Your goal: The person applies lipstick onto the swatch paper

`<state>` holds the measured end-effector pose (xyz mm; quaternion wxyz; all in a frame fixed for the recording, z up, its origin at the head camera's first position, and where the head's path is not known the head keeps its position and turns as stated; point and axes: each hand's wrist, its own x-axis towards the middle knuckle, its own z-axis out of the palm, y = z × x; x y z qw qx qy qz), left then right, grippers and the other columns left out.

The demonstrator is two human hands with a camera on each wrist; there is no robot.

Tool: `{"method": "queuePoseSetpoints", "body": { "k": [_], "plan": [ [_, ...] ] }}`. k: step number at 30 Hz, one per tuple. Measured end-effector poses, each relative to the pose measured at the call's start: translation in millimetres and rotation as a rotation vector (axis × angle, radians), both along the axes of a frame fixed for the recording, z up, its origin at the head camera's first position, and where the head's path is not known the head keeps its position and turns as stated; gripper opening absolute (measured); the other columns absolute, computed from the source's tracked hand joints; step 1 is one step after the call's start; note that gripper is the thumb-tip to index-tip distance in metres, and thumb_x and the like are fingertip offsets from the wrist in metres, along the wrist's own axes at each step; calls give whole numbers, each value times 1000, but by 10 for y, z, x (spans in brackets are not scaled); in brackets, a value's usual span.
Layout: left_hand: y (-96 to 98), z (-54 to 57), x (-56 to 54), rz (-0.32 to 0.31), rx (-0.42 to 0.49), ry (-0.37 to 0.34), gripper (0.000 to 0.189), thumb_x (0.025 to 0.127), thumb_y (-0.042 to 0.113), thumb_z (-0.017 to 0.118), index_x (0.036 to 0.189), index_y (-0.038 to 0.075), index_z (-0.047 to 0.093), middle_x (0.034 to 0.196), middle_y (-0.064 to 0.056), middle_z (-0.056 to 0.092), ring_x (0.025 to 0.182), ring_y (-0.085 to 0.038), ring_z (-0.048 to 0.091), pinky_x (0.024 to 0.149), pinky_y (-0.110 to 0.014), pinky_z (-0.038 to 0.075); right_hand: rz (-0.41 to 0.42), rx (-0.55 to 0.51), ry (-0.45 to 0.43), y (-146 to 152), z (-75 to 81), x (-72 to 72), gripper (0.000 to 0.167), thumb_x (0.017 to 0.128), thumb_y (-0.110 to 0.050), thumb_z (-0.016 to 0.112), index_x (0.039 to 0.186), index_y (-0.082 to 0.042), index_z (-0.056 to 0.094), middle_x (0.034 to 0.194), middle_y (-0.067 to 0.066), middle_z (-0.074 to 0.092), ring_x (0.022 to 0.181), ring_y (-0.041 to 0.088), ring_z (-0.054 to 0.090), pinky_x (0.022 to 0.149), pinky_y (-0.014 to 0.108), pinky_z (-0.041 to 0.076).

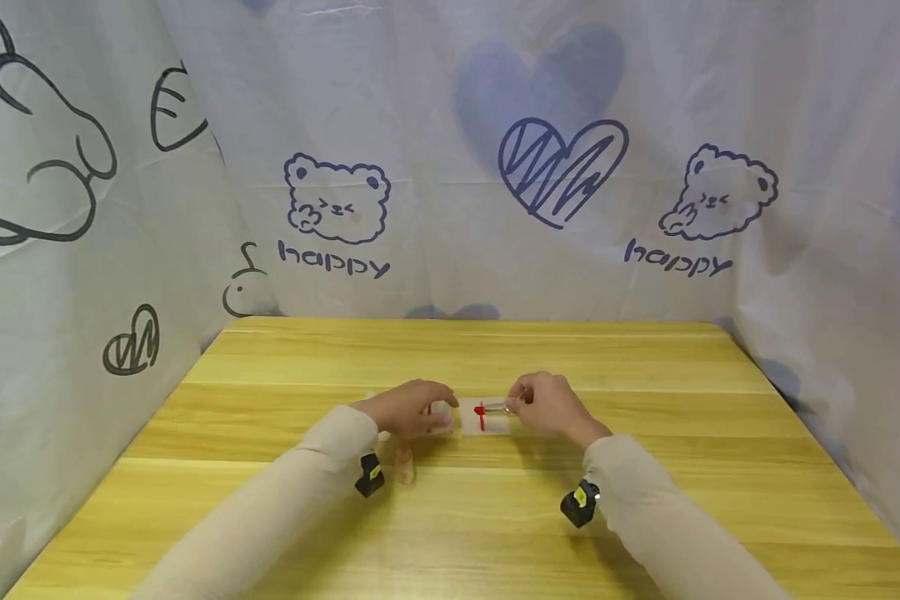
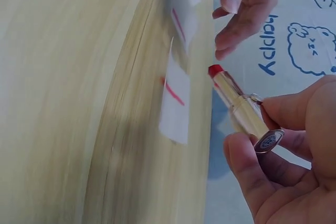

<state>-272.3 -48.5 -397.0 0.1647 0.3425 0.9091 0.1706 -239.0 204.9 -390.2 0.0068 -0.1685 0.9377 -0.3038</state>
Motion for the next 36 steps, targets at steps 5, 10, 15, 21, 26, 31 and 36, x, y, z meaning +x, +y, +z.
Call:
{"method": "queuePoseSetpoints", "body": {
  "k": [5,10,15,21,26,31,36],
  "plan": [
    [-86,66,123,65,156,15,37,101,26,55,132,5,58,133,-9,57,108,-23,62,98,-39,46,-37,-148,-20,-52,2,73,15,96,-17,62,97,-5,72,79,6,67,67,17,58,58,32,48],
    [-149,95,292,139,303,29,31,99,25,59,120,4,65,113,-6,66,95,-18,64,84,-34,52,-76,-420,-146,-135,3,141,23,99,-15,59,106,5,67,91,16,66,77,20,65,71,37,57],
    [-152,84,484,207,428,-3,26,98,27,60,113,8,68,101,2,67,90,-13,62,78,-32,52,-37,-727,-272,-252,26,198,27,100,-10,54,109,15,59,93,15,63,78,15,66,73,28,56],
    [-115,66,672,325,657,-68,23,98,28,60,110,10,70,100,1,67,90,-15,62,76,-33,53,46,-965,-468,-407,68,295,28,105,-15,45,108,10,58,91,9,63,73,10,63,68,20,54],
    [-100,6,729,360,880,-92,26,96,28,63,106,6,71,101,-4,69,92,-17,64,79,-34,54,149,-1092,-615,-511,68,333,34,105,-28,42,99,-1,61,84,8,62,69,8,61,64,17,52],
    [-78,-22,773,379,1035,-127,25,95,21,65,106,0,70,101,-8,68,93,-18,64,83,-32,53,153,-1110,-698,-588,79,366,42,106,-37,36,91,-5,58,78,3,62,64,6,57,58,15,49],
    [-47,-34,803,377,1160,-180,25,94,13,65,109,-7,67,102,-14,67,89,-19,63,80,-28,53,127,-1077,-743,-652,85,387,48,105,-44,32,78,-9,49,68,0,59,56,5,52,49,14,44]
  ]
}}
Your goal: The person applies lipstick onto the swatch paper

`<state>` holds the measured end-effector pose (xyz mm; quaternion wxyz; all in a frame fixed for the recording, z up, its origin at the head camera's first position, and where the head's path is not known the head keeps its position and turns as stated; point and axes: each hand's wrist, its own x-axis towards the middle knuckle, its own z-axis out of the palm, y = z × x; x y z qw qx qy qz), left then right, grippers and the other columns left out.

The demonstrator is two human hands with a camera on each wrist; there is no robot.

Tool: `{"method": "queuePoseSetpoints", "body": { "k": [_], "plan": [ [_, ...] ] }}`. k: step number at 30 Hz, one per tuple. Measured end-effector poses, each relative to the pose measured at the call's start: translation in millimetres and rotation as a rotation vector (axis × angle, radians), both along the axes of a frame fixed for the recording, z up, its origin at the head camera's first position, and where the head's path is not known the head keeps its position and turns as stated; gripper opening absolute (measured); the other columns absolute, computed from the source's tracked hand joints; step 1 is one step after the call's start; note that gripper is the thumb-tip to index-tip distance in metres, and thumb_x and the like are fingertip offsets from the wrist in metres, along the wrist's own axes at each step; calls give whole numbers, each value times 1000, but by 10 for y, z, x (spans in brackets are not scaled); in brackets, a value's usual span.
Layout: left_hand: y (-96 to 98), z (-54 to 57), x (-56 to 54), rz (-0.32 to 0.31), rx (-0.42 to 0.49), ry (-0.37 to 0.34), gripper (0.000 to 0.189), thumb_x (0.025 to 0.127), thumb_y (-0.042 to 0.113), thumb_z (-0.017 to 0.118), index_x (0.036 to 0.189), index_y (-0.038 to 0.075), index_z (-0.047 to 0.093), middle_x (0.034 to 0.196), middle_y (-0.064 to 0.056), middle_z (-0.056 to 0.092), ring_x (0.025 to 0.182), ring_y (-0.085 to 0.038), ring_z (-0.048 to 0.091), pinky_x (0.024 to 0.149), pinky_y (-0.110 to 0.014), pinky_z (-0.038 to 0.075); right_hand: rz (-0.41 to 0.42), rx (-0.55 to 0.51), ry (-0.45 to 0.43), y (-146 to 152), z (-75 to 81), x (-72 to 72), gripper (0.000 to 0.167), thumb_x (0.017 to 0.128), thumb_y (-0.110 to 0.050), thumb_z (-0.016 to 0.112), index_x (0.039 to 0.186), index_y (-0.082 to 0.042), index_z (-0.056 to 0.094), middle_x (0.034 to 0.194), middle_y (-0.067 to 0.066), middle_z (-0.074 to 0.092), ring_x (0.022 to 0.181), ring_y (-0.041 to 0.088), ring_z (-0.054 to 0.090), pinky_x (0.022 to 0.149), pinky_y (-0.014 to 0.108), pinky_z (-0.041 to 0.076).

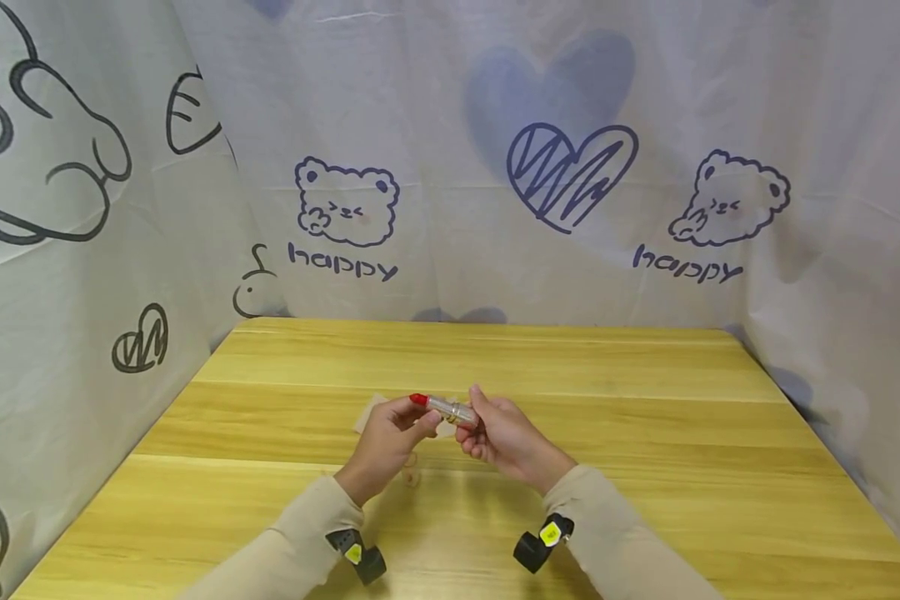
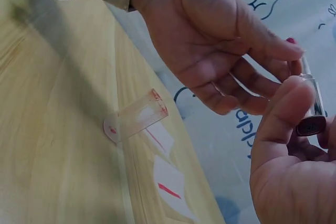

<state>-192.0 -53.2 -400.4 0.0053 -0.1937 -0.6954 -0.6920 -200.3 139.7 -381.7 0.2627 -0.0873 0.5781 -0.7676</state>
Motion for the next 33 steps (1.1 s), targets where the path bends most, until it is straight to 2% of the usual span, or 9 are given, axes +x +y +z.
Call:
{"method": "queuePoseSetpoints", "body": {
  "k": [7,11,16,20,23,26,28,30,33],
  "plan": [
    [33,8,24,-50,100,12,34,95,14,63,120,-9,62,117,-24,63,91,-17,61,80,-25,51,59,-9,-10,-50,-9,18,51,104,-47,33,73,-12,52,59,-5,57,47,1,50,41,11,40],
    [55,17,36,-44,170,-5,45,93,22,65,120,-14,59,121,-23,62,98,-14,60,84,-27,50,53,-55,-31,-72,20,37,49,104,-45,35,75,-11,55,60,-4,58,48,1,50,43,11,41],
    [96,25,37,20,240,-41,49,89,24,69,113,-18,59,114,-18,65,100,-14,62,90,-29,49,12,-63,-38,-90,50,57,46,104,-42,39,82,-7,59,65,-2,58,52,2,51,47,11,43],
    [120,22,27,111,251,-65,35,89,16,71,99,-16,62,111,-24,65,91,-11,64,82,-26,50,-12,-45,12,-102,29,59,39,104,-38,42,92,-3,56,77,2,58,61,5,53,54,13,46],
    [129,26,25,181,248,-79,23,88,11,73,88,-10,64,103,-23,67,80,-9,62,69,-22,48,-44,-26,95,-97,-4,55,29,102,-28,50,100,-1,56,89,5,59,73,9,58,64,17,50],
    [144,41,37,247,234,-85,18,86,10,75,79,-2,63,89,-11,68,72,-9,57,60,-21,44,-92,33,234,-93,-36,55,20,98,-15,60,106,4,58,96,7,60,83,13,59,73,22,52],
    [165,59,50,289,230,-99,22,84,10,76,72,3,59,83,-3,64,70,-9,54,58,-20,41,-136,108,351,-99,-55,60,21,93,-8,66,106,7,59,97,8,63,86,15,61,76,25,54],
    [192,82,63,333,235,-121,29,84,11,77,67,6,54,73,0,59,66,-10,51,55,-21,39,-183,197,501,-116,-68,76,25,88,-5,71,107,7,62,97,9,64,85,16,63,74,27,55],
    [235,118,80,385,257,-178,36,84,14,77,63,10,48,68,1,55,64,-11,50,55,-22,39,-285,324,721,-147,-88,99,27,81,-6,79,104,3,67,97,9,66,82,16,64,70,28,56]
  ]
}}
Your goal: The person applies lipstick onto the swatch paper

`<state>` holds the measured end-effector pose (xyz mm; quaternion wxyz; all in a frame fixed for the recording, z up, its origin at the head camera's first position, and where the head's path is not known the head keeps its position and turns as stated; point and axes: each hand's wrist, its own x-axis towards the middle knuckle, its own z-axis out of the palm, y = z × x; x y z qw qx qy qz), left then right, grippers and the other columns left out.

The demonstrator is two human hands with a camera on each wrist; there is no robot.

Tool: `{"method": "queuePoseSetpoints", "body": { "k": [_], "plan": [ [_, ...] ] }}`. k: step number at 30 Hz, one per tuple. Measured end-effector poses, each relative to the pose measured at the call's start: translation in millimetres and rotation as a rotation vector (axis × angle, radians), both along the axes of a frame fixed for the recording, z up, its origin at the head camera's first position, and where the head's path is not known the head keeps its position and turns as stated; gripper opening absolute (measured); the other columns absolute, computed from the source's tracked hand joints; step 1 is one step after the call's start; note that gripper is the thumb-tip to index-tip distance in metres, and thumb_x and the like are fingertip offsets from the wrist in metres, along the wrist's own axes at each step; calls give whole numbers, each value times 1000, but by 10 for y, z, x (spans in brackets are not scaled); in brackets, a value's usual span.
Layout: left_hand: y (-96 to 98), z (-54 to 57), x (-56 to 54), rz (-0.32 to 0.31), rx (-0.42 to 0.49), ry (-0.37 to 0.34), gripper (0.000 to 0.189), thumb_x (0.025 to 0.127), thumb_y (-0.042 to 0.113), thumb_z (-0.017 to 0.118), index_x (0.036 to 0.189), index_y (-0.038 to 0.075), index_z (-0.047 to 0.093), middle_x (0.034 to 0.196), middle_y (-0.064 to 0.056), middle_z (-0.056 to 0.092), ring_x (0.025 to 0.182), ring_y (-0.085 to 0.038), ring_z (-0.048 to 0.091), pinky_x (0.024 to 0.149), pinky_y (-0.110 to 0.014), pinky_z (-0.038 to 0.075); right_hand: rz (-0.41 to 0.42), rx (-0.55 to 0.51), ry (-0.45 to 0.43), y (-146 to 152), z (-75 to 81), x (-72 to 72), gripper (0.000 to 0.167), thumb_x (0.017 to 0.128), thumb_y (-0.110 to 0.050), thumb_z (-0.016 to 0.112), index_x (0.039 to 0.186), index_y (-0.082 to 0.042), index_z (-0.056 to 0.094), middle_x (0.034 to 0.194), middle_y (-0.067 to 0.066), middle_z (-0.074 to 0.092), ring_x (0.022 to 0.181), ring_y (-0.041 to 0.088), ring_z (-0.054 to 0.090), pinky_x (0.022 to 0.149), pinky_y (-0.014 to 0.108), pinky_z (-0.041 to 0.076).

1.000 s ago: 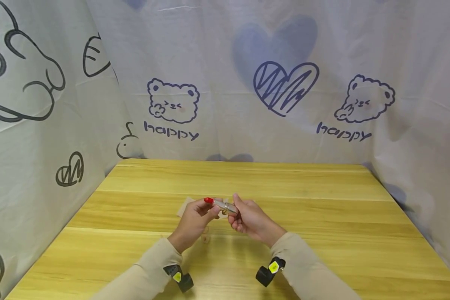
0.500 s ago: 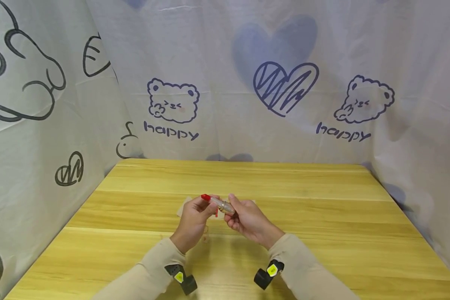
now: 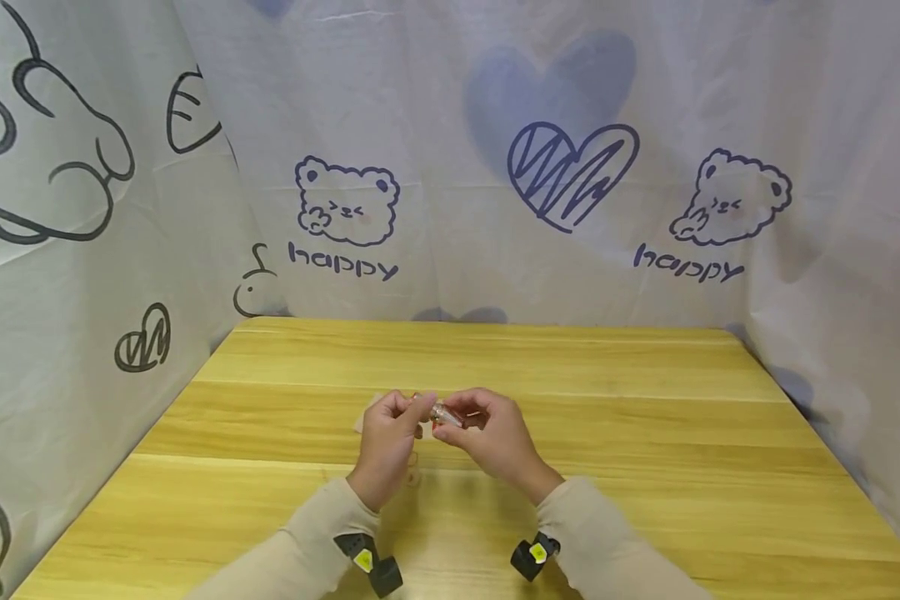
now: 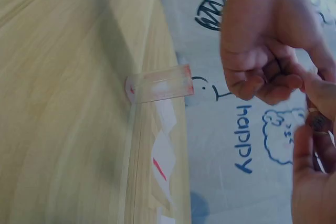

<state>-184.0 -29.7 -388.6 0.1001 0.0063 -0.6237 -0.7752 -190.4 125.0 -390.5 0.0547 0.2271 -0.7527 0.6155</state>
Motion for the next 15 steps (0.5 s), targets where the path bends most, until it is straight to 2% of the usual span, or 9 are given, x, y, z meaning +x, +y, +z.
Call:
{"method": "queuePoseSetpoints", "body": {
  "k": [3,6,8,12,15],
  "plan": [
    [24,37,13,14,3,-44,38,85,18,76,62,11,47,68,0,54,64,-11,50,55,-22,39,-86,59,175,-19,-11,20,28,77,-6,82,101,0,70,96,9,67,79,16,63,67,28,55],
    [6,59,19,-31,-46,-50,35,89,21,74,67,10,49,72,-1,56,65,-12,50,55,-23,40,-118,64,226,-13,-13,21,27,76,-4,82,100,-1,70,95,9,66,79,15,62,65,27,55],
    [-37,60,23,-91,-112,-42,30,92,25,70,74,8,53,76,-1,56,68,-13,52,57,-24,42,-117,66,213,6,-6,20,27,77,-3,81,101,0,69,95,10,66,79,15,62,65,26,55],
    [-168,26,17,-226,-269,-4,30,98,32,60,91,3,60,85,-1,59,78,-17,56,63,-28,46,-88,74,123,66,11,26,27,80,-4,80,104,1,68,98,11,66,83,17,64,69,27,56],
    [-269,-13,5,-293,-325,11,31,99,32,58,98,2,61,86,-6,60,78,-18,56,65,-30,48,-69,77,43,127,1,23,28,82,-9,78,106,0,68,99,12,67,86,20,65,71,27,57]
  ]
}}
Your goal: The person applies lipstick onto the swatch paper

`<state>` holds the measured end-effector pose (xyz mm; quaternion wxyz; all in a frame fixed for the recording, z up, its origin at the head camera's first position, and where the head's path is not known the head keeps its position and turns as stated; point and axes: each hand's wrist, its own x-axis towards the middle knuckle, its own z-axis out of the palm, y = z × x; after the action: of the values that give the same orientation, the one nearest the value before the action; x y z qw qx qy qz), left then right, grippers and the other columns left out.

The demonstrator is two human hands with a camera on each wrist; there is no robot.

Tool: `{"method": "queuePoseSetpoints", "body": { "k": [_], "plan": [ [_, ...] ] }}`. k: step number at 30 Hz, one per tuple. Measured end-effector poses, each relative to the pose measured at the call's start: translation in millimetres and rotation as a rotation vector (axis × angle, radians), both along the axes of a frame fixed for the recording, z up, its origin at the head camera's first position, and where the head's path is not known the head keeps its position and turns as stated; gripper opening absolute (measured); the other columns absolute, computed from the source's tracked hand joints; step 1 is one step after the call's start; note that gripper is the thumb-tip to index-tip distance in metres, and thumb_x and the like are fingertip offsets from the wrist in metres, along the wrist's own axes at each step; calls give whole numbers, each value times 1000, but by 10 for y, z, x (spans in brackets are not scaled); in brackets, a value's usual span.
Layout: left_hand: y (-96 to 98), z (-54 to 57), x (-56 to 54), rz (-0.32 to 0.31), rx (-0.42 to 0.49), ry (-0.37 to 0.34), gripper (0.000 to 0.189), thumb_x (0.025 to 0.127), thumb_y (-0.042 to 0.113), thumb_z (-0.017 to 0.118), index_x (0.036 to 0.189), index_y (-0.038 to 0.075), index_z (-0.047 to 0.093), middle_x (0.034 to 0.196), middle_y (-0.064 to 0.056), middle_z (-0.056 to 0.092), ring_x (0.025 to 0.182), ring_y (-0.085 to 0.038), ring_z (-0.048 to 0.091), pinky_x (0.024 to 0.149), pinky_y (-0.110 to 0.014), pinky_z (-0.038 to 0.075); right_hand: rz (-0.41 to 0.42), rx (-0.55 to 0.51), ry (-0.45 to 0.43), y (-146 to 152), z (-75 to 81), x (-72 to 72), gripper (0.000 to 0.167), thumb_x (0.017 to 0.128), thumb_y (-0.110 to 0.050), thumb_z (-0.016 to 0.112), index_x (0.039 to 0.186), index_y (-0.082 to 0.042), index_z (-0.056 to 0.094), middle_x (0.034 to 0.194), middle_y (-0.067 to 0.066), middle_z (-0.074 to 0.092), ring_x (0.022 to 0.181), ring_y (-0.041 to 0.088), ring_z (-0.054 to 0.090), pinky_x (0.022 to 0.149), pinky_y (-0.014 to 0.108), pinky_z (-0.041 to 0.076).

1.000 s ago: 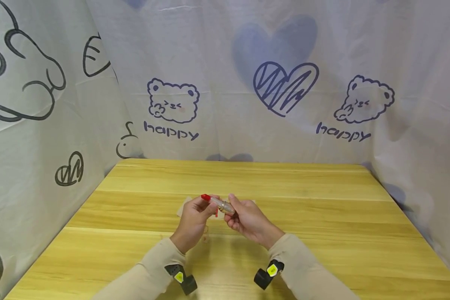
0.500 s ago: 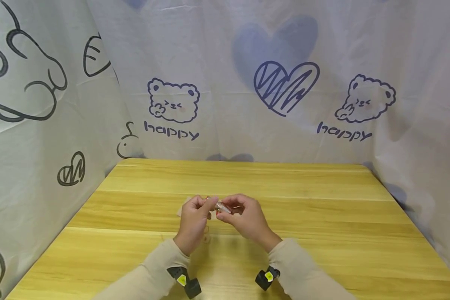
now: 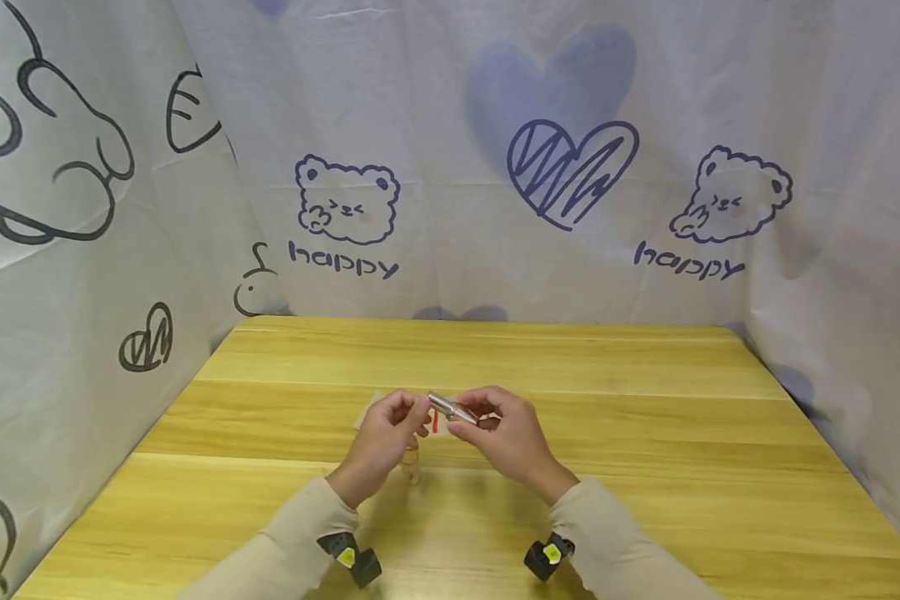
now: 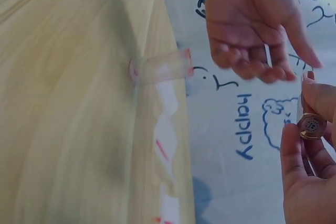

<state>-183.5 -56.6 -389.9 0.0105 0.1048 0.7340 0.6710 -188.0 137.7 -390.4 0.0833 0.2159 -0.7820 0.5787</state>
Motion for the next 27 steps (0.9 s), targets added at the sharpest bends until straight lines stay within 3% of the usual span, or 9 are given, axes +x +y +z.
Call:
{"method": "queuePoseSetpoints", "body": {
  "k": [4,9,14,18,22,27],
  "plan": [
    [-132,-65,-14,-35,-49,3,23,97,25,61,97,2,60,87,-9,60,79,-22,57,66,-31,50,-4,-7,-67,91,-51,-20,28,84,-13,77,107,0,68,98,12,67,86,20,64,71,27,57],
    [-287,-165,-26,-36,-129,20,12,97,11,61,98,0,60,86,-5,58,77,-22,55,66,-27,47,-27,-2,-88,186,-113,-14,28,85,-12,77,109,0,68,95,11,65,84,18,63,69,26,56],
    [-391,-285,-44,-24,-193,-36,9,94,-2,56,102,-5,57,88,-7,58,76,-17,53,66,-26,46,-37,24,-72,252,-150,10,29,86,-11,75,112,-1,68,97,9,66,83,17,63,66,26,54],
    [-434,-354,-40,-48,-299,-95,23,86,-8,58,109,-5,58,94,-8,59,82,-18,56,72,-31,48,-45,34,-74,268,-145,22,28,86,-13,75,110,-2,68,97,9,67,82,19,63,64,26,53],
    [-442,-387,-40,-92,-371,-136,36,81,-5,69,115,-4,58,97,-8,59,85,-20,57,73,-33,49,-58,44,-89,268,-148,20,27,85,-15,77,108,-3,69,94,9,66,81,20,63,63,25,53],
    [-417,-392,-27,-130,-423,-124,43,79,3,78,117,-1,61,97,-8,59,89,-21,57,78,-37,49,-69,61,-100,273,-171,14,26,85,-13,77,107,-2,69,92,9,66,80,20,62,62,25,54]
  ]
}}
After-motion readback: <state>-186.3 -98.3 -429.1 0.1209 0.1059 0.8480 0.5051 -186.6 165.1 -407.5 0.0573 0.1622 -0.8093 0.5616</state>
